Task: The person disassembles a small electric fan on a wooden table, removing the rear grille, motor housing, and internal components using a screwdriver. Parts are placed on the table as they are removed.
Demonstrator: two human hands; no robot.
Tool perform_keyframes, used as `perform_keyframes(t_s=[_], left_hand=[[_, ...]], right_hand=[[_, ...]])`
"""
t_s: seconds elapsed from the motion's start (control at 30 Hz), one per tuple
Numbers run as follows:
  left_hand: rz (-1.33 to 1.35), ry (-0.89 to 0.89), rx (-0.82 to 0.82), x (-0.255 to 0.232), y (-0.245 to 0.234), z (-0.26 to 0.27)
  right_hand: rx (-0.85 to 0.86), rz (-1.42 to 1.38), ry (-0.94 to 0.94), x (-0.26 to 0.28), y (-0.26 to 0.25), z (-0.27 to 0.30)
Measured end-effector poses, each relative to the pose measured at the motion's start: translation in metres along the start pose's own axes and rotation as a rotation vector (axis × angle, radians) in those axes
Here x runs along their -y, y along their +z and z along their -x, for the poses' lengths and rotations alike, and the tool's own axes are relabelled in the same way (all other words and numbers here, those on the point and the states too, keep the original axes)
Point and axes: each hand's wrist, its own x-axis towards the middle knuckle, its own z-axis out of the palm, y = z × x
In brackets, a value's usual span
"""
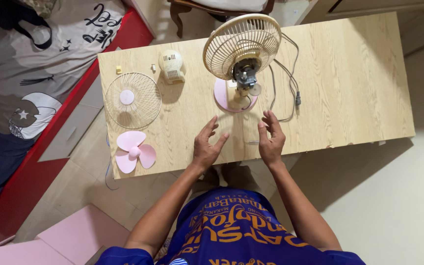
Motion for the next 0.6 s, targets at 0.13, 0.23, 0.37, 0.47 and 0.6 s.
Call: perform_keyframes(t_s=[0.13,0.23,0.37,0.47,0.6], left_hand=[[-0.002,0.017,-0.057,-0.009,0.011,-0.004],[0.001,0.023,-0.105,-0.017,0.028,-0.009],[-0.033,0.036,-0.208,-0.025,0.046,-0.030],[-0.026,0.053,-0.280,-0.029,0.064,-0.039],[-0.014,0.028,-0.338,-0.033,0.081,-0.042]], right_hand=[[0.016,-0.022,-0.012,-0.005,-0.010,-0.020],[0.050,-0.020,-0.011,-0.009,-0.022,-0.035],[0.141,-0.022,-0.071,-0.011,-0.034,-0.064],[0.215,-0.034,-0.067,-0.014,-0.046,-0.077],[0.299,-0.009,-0.107,-0.017,-0.061,-0.088]])
